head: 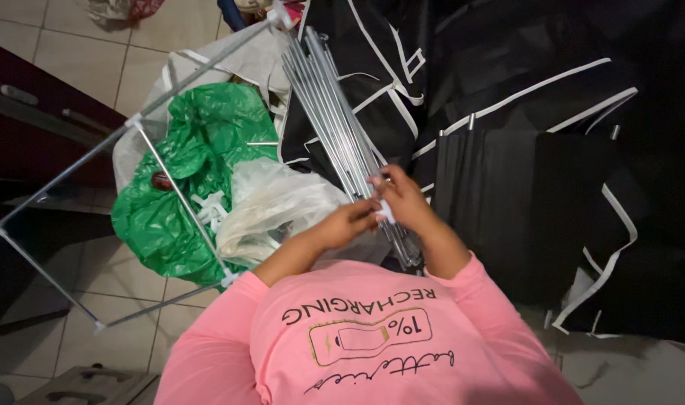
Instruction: The person fits metal rods into plastic connectors by hand to assemble a frame.
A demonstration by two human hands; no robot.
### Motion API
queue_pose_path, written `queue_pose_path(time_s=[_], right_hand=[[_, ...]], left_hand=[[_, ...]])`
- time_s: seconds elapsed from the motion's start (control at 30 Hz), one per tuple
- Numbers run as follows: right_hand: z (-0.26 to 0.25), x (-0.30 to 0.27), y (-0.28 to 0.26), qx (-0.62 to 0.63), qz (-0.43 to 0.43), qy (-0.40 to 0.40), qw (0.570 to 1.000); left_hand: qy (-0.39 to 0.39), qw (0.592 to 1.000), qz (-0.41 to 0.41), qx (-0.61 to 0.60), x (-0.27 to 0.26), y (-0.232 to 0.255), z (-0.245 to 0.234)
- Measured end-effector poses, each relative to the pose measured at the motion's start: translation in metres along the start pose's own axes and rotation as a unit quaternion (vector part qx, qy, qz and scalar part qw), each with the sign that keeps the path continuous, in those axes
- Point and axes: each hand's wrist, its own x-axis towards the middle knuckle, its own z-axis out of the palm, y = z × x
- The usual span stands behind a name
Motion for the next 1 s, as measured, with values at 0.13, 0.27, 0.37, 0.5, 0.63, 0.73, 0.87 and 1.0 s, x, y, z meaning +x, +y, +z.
queue_pose_path(time_s=[0.13,0.27,0.37,0.5,0.63,0.73,0.87,1.0], right_hand=[[0.015,0.018,-0.002,0.182,0.197,-0.081,0.96],[0.021,0.007,-0.009,0.107,0.23,-0.129,0.959],[0.031,-0.007,0.0,0.063,0.162,-0.076,0.982],[0.035,-0.026,0.007,-0.205,0.034,0.057,0.976],[0.031,-0.032,0.002,-0.304,-0.023,0.081,0.949],[0.03,-0.035,-0.001,-0.274,0.047,0.069,0.958],[0.029,-0.037,0.001,-0.263,0.035,0.072,0.961],[0.03,-0.039,0.0,-0.25,0.042,0.077,0.964]], left_hand=[[-0.013,1.0,0.012,0.024,-0.008,-0.002,0.016],[-0.003,0.998,0.037,0.044,-0.016,-0.011,0.023],[0.013,0.997,0.002,0.073,-0.014,-0.019,0.019],[0.014,1.0,-0.01,0.021,-0.011,-0.019,0.019],[0.026,0.993,-0.057,0.096,-0.009,-0.015,0.016],[0.012,0.992,-0.055,0.11,-0.006,-0.013,0.017],[-0.029,0.99,-0.068,0.117,-0.008,-0.003,0.009],[-0.07,0.984,-0.055,0.153,-0.013,0.005,-0.013]])
